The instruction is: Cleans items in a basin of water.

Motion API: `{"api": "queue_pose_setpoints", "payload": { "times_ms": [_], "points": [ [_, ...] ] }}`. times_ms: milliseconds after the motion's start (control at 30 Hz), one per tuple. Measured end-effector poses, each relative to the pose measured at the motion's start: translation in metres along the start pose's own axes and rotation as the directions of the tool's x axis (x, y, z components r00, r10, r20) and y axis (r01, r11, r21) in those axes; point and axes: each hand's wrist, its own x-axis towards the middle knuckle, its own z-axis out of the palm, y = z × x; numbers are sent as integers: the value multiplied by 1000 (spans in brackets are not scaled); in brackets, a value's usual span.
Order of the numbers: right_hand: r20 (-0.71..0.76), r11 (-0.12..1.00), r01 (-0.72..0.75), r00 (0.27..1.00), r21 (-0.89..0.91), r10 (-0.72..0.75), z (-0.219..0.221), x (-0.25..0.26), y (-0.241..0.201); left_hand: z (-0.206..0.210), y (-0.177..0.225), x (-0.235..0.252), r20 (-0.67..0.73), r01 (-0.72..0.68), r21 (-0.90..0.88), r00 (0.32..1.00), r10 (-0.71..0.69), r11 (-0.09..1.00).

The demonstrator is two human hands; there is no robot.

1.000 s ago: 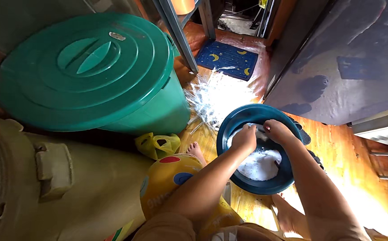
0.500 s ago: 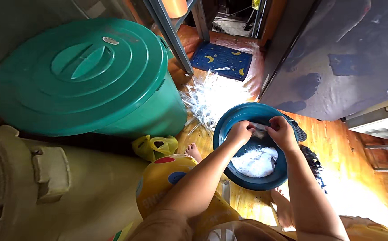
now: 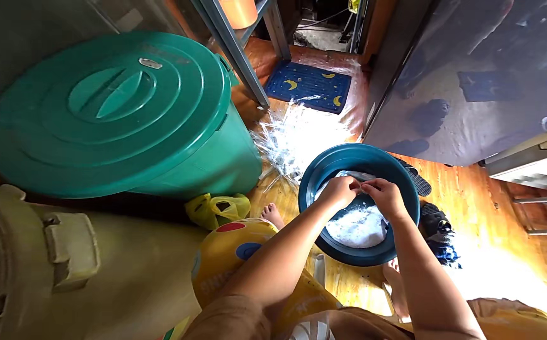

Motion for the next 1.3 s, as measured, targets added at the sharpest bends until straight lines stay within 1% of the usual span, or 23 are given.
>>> {"api": "queue_pose_setpoints", "payload": {
  "times_ms": [100,167,333,467,533,600,667,733,800,867,900,1033,1100,1133,1200,1267,1300],
  "points": [
    [-24,1000,-22,999,-2,22,-1,-3,0,-3,0,1,34,8,-26,999,-8,1000],
    [-31,1000,-19,999,-14,18,-1,-5,0,-3,2,1,35,4,-2,999,-4,1000],
    [-90,992,43,994,-122,-54,9,-12,-4,2,9,-3,5,-43,55,999,42,998],
    [-136,986,67,987,-152,-88,14,-12,-5,5,13,-3,10,-55,64,998,55,996],
    [-143,995,29,989,-100,-43,15,-10,-3,6,10,-1,12,-51,28,999,51,998],
    [-129,999,-25,991,40,30,13,-8,2,7,1,4,-8,-60,-90,998,60,994],
    [-53,975,-79,994,206,92,8,-8,1,5,-5,6,4,-51,-220,999,53,974],
    [44,942,-128,992,309,120,2,-10,-1,1,-5,5,47,-21,-283,998,36,959],
    [123,929,-156,985,337,121,-4,-13,-2,-2,-5,4,60,-23,-288,997,42,957],
    [155,932,-157,982,327,111,-9,-15,-2,-3,-5,5,55,-37,-268,997,53,963],
    [137,940,-139,986,311,100,-8,-14,-1,-2,-4,5,49,-42,-237,997,55,971],
    [-46,976,-66,996,208,77,8,-12,0,7,7,4,83,-22,-60,996,27,998],
    [-110,973,-72,989,218,98,15,-11,-3,11,10,3,75,-15,-32,997,17,999],
    [-120,964,-83,986,252,116,15,-11,-5,11,9,3,54,-21,-53,998,24,998],
    [-87,922,-112,984,371,154,12,-10,-8,8,3,5,13,-49,-184,999,52,982],
    [-3,876,-146,986,460,166,4,-10,-8,3,0,5,35,-41,-311,998,55,949],
    [40,865,-164,986,474,165,-1,-11,-8,0,0,4,61,-23,-338,997,46,941]
  ]
}}
